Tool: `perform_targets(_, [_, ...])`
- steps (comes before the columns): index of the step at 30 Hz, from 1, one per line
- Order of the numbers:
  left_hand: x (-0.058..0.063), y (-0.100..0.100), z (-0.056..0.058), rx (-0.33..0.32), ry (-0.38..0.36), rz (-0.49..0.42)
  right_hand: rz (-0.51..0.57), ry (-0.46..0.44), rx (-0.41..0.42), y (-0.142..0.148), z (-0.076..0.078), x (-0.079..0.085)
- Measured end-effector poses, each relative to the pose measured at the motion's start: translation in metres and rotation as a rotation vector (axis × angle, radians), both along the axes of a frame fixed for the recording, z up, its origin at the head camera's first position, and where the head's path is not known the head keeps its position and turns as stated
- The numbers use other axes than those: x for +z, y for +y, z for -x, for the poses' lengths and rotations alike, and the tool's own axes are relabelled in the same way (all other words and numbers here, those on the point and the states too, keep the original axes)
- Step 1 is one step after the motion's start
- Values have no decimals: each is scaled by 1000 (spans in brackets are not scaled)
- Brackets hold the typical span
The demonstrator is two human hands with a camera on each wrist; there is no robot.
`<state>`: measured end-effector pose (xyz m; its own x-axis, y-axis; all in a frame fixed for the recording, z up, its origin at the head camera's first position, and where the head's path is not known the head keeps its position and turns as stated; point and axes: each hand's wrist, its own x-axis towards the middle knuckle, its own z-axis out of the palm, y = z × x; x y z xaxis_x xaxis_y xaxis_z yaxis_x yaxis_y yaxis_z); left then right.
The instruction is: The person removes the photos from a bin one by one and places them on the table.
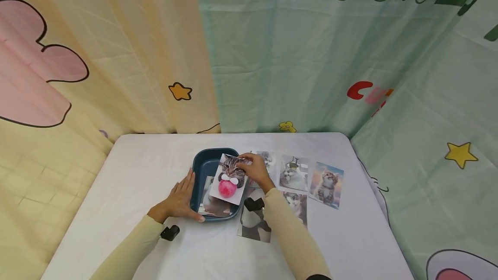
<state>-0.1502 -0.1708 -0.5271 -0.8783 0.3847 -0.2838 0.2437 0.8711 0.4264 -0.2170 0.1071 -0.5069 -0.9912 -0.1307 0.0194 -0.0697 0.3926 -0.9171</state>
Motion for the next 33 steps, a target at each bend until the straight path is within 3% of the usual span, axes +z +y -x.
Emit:
perform_targets(8, [-1, -1, -1, -12, 1, -12, 106, -96, -69, 39, -4, -2])
perform_targets(13, [-1, -1, -1, -15, -2, -11, 114, -111, -43, 82, -14, -2])
perform_targets(17, [-2, -1, 0, -14, -1, -11, 101, -118, -67, 121, -29, -3])
perform_targets(25, [-1, -3, -1, -23, 6, -16, 29, -177, -213, 196, -64, -16])
perform_targets(33, [0, -2, 0, -21, 6, -10, -12, -269, -266, 249, -105, -32])
